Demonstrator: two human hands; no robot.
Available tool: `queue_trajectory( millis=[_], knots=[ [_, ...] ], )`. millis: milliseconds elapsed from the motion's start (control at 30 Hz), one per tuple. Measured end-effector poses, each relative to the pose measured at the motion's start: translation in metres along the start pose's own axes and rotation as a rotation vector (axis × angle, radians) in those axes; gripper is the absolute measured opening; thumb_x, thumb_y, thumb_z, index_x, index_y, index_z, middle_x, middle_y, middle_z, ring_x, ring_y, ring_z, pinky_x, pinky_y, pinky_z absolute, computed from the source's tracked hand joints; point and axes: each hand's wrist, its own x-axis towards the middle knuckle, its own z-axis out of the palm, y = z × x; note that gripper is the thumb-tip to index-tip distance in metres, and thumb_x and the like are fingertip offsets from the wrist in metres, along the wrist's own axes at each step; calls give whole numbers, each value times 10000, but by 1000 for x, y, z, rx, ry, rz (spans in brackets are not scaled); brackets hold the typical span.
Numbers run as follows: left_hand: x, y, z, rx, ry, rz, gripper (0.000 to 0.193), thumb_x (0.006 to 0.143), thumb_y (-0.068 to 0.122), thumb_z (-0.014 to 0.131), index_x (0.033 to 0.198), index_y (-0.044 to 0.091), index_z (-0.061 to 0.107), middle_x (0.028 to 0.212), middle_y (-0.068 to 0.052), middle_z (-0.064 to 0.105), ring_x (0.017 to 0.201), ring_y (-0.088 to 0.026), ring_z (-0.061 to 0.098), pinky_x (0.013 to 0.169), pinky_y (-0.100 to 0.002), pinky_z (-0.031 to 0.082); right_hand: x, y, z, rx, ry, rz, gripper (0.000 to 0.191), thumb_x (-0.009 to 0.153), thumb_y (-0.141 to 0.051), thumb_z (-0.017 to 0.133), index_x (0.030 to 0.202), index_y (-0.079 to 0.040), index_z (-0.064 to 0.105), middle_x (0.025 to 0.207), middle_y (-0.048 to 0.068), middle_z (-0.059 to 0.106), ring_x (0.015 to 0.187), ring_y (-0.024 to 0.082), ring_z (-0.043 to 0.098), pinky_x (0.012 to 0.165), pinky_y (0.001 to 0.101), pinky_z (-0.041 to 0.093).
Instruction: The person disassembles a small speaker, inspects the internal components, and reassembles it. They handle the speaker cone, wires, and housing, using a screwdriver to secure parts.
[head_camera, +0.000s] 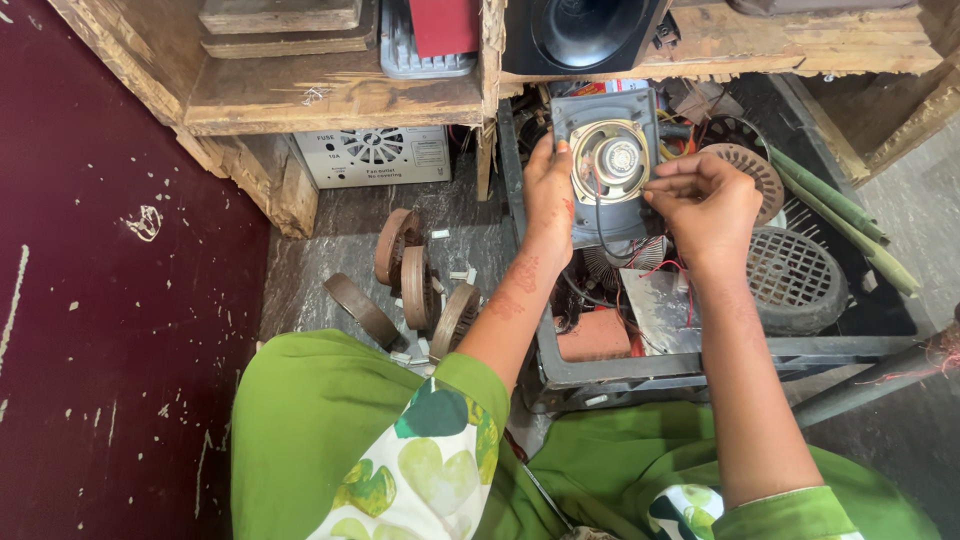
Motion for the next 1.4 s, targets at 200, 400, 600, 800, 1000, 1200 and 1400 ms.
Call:
queue_trajectory(
  millis=[200, 400, 600, 800, 1000, 1200, 1400],
  knots=[
    [-4, 1, -2, 300, 36, 75, 350, 1060, 206, 513, 1364, 77, 630, 1119, -68, 742, 974, -116, 671, 865, -281, 518, -1, 1, 0, 89, 2, 152, 241, 777, 114, 776, 988, 50, 679, 925, 118, 764, 824, 130, 745, 736, 248, 598],
    [-4, -1, 0, 254, -6, 41, 345, 1056, 179, 535, 1366, 82, 648, 1060, -62, 727, 860, -117, 598, 768, -296, 501, -4, 0, 4, -19, 39, 63, 182, 789, 80, 798, 935, 35, 700, 897, 98, 756, 793, 106, 725, 743, 238, 606],
    [-2, -4, -1, 172, -13, 85, 358, 1066, 185, 518, 1378, 43, 622, 1133, -68, 723, 975, -107, 637, 865, -275, 512, -6, -4, 4, -109, 55, 28, 149, 806, 68, 760, 942, 7, 745, 870, 64, 766, 783, 84, 726, 749, 239, 598],
    [-1, -2, -1, 83, 2, 47, 384, 1075, 176, 497, 1412, 11, 579, 1237, -86, 693, 1085, -127, 628, 952, -276, 484, -7, -9, 4, -268, 42, -127, 143, 842, 41, 751, 969, -13, 788, 859, 59, 771, 771, 88, 734, 726, 245, 574],
    [-1, -3, -2, 65, -6, 37, 395, 1078, 185, 484, 1423, 14, 571, 1240, -94, 690, 1091, -135, 627, 955, -283, 485, -7, -11, 7, -262, 32, -137, 135, 841, 27, 763, 971, -4, 776, 857, 65, 768, 769, 90, 731, 728, 237, 579],
    [0, -4, -4, 72, -7, 24, 404, 1081, 188, 477, 1440, 21, 553, 1259, -90, 684, 1112, -134, 628, 971, -281, 481, -7, -10, 8, -261, 44, -122, 112, 856, 3, 779, 967, -3, 778, 860, 62, 771, 771, 93, 733, 728, 242, 583],
    [0, -6, -4, 61, 7, 5, 404, 1076, 179, 473, 1440, 23, 555, 1263, -90, 678, 1111, -134, 625, 968, -285, 478, -8, -12, 11, -339, 61, -156, 91, 860, -10, 776, 946, 18, 777, 821, 84, 762, 735, 117, 737, 723, 263, 586]
  ],
)
